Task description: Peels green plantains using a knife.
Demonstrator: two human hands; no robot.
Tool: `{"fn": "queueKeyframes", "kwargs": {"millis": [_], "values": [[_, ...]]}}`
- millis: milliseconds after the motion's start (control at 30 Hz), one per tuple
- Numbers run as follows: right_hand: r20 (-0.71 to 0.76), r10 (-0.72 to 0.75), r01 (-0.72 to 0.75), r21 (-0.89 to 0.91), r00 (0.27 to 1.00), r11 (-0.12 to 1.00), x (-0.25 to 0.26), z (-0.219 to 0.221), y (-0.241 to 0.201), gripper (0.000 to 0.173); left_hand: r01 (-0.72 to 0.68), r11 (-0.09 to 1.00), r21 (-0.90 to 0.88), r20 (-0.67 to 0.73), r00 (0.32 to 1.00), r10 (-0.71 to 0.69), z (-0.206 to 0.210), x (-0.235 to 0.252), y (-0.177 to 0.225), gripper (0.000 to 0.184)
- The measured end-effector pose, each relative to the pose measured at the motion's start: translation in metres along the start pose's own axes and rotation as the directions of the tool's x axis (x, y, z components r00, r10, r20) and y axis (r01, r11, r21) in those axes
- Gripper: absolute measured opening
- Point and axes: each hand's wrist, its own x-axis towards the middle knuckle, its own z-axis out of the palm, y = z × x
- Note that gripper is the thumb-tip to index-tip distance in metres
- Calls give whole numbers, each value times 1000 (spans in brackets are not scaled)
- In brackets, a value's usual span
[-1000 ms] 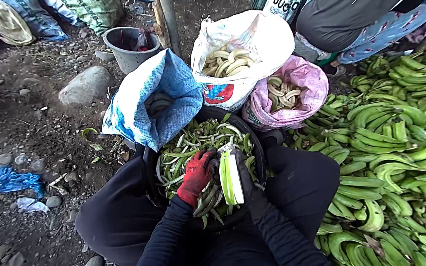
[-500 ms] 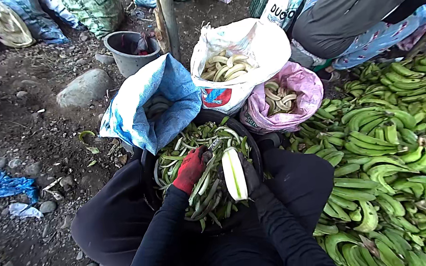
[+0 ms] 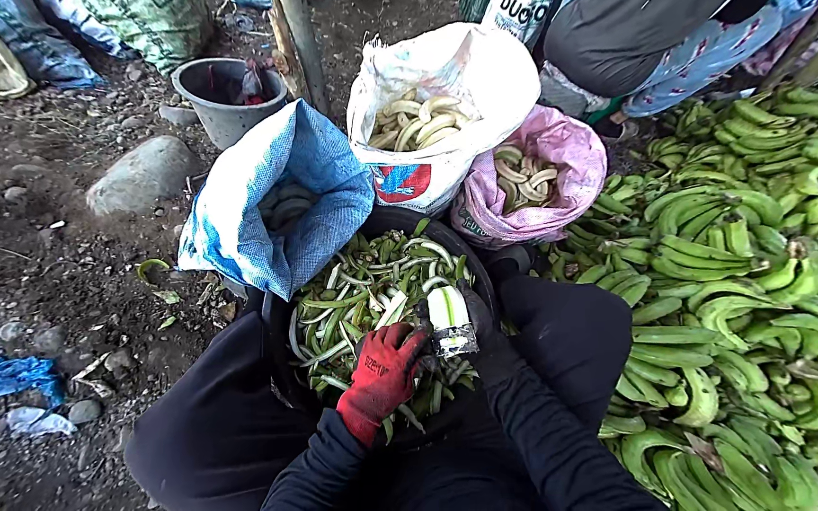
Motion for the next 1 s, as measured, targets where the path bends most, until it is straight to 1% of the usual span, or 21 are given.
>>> {"fn": "queueKeyframes", "kwargs": {"millis": [100, 200, 367, 467, 600, 700, 767, 800, 867, 900, 967, 1000], "values": [[-10, -12, 12, -21, 1000, 1000, -3, 6, 0, 78, 19, 999, -33, 16, 1000, -18, -1, 0, 0, 37], [-2, 0, 0, -23, 1000, 1000, -5, 9, -3, 82, 6, 1000, -24, -4, 1000, -6, 0, -1, 1, 36], [-25, -38, 36, -61, 999, 997, -3, 12, -4, 81, 17, 1000, -25, -26, 1000, -18, 2, -1, 1, 33], [-5, -52, 52, -60, 999, 997, -4, 11, -3, 81, 25, 999, -23, -46, 999, -26, 6, -1, 1, 34], [34, -90, 91, -34, 995, 995, -1, 2, -1, 80, 34, 999, -26, -39, 999, -35, 7, 1, 4, 34], [46, -82, 82, -9, 996, 997, -2, 0, -1, 80, 29, 999, -25, -56, 998, -30, 7, 2, 5, 35], [60, -75, 73, 38, 995, 997, -7, 6, 2, 77, 69, 997, -44, -77, 994, -72, 8, 6, 5, 35], [75, -100, 96, 50, 992, 994, -12, 10, 7, 73, 100, 993, -65, -86, 991, -105, 7, 9, 4, 35], [109, -176, 175, 14, 978, 984, -19, 10, 20, 61, 145, 985, -93, -79, 985, -152, 6, 16, -2, 40], [102, -199, 201, -12, 975, 979, -21, 11, 22, 57, 154, 982, -113, -64, 985, -162, 5, 17, -4, 43], [79, -198, 201, -25, 977, 979, -24, 19, 14, 58, 144, 980, -138, -41, 988, -151, 2, 11, -6, 47], [81, -169, 169, 8, 982, 986, -21, 21, 9, 65, 134, 981, -137, -40, 989, -141, 1, 7, -6, 47]]}}
